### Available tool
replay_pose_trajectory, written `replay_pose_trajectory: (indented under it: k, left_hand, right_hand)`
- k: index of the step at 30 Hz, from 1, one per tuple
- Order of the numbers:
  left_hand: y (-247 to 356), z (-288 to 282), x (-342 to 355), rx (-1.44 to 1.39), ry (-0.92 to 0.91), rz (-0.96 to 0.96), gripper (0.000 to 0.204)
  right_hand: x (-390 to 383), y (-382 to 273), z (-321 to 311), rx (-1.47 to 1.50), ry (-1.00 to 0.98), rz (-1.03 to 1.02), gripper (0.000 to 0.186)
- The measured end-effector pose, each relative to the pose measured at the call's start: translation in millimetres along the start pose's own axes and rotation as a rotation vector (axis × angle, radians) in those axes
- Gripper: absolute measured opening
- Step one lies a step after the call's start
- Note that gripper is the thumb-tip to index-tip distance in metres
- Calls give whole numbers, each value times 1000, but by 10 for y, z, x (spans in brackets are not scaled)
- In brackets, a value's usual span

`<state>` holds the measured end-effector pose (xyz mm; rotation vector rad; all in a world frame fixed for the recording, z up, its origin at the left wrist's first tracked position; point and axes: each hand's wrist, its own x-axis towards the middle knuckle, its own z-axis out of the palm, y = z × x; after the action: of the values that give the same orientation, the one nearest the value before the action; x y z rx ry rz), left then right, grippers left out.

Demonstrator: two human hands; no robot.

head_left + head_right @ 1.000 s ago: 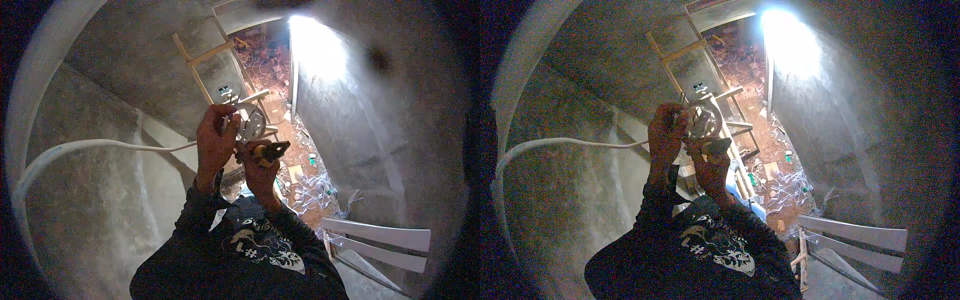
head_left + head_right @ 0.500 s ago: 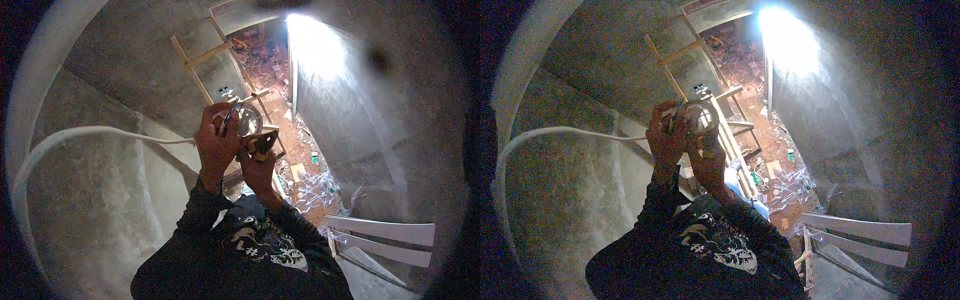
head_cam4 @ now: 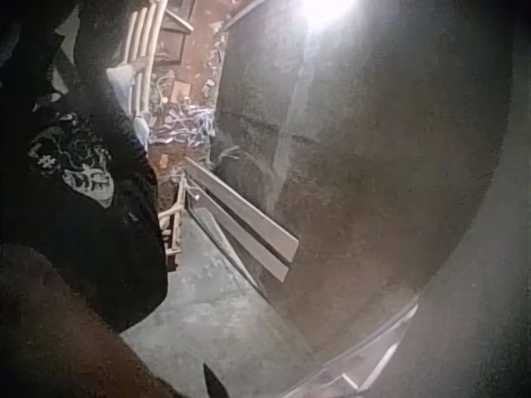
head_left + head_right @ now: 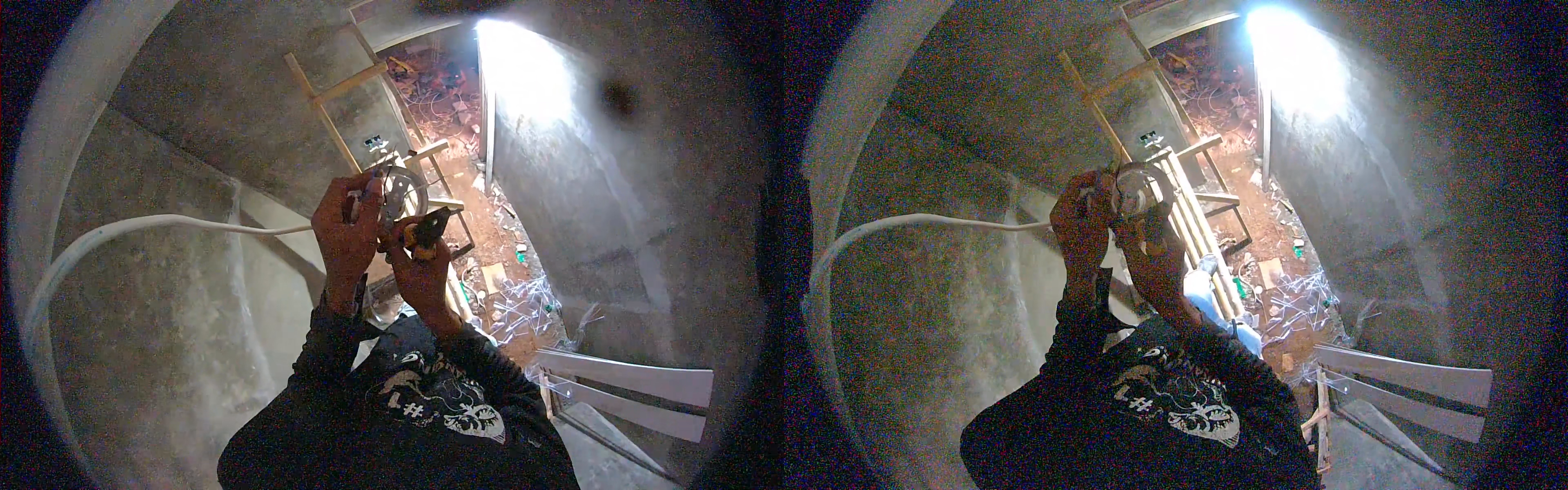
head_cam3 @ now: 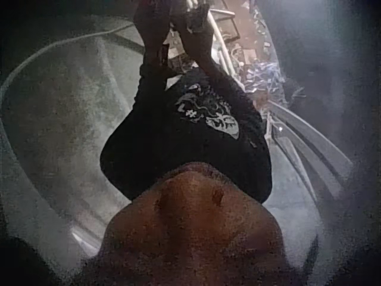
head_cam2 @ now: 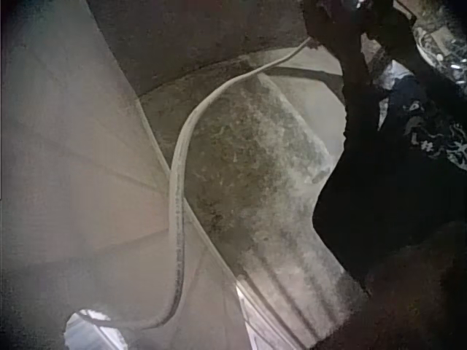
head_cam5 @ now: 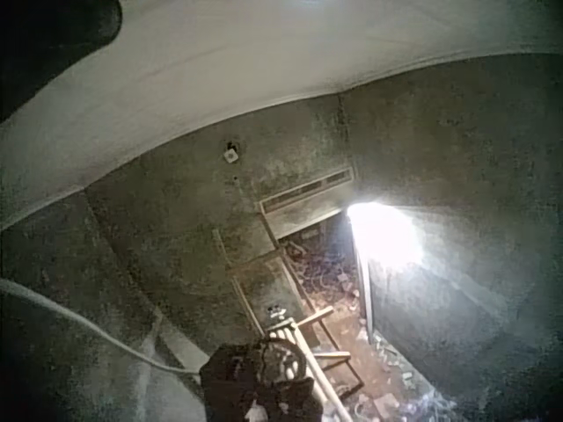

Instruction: The person strips the outer insulation from a white cable using pliers and then separates and strips the individual internal wires.

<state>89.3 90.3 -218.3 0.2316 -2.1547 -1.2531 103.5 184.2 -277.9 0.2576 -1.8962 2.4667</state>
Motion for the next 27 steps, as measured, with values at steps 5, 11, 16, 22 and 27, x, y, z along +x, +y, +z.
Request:
replay_pose_trajectory:
  k: [5, 11, 16, 22, 27]
  left_hand:
    - [41, 15, -7, -48, -9, -47, 14]
    - [37, 28, -5, 14, 7, -54, 14]
    - [129, 15, -13, -7, 10, -35, 13]
    - [71, 3, -30, -64, 10, 22, 20]
    - [146, -4, -53, -24, 14, -24, 13]
  right_hand:
    - [-1, -26, 12, 119, -9, -19, 10]
    - [-1, -63, 11, 110, 13, 1, 10]
    - [-22, -20, 38, 113, 6, 69, 10]
    - [-40, 115, 43, -86, -2, -68, 12]
    - [-52, 123, 36, -47, -15, -34, 12]
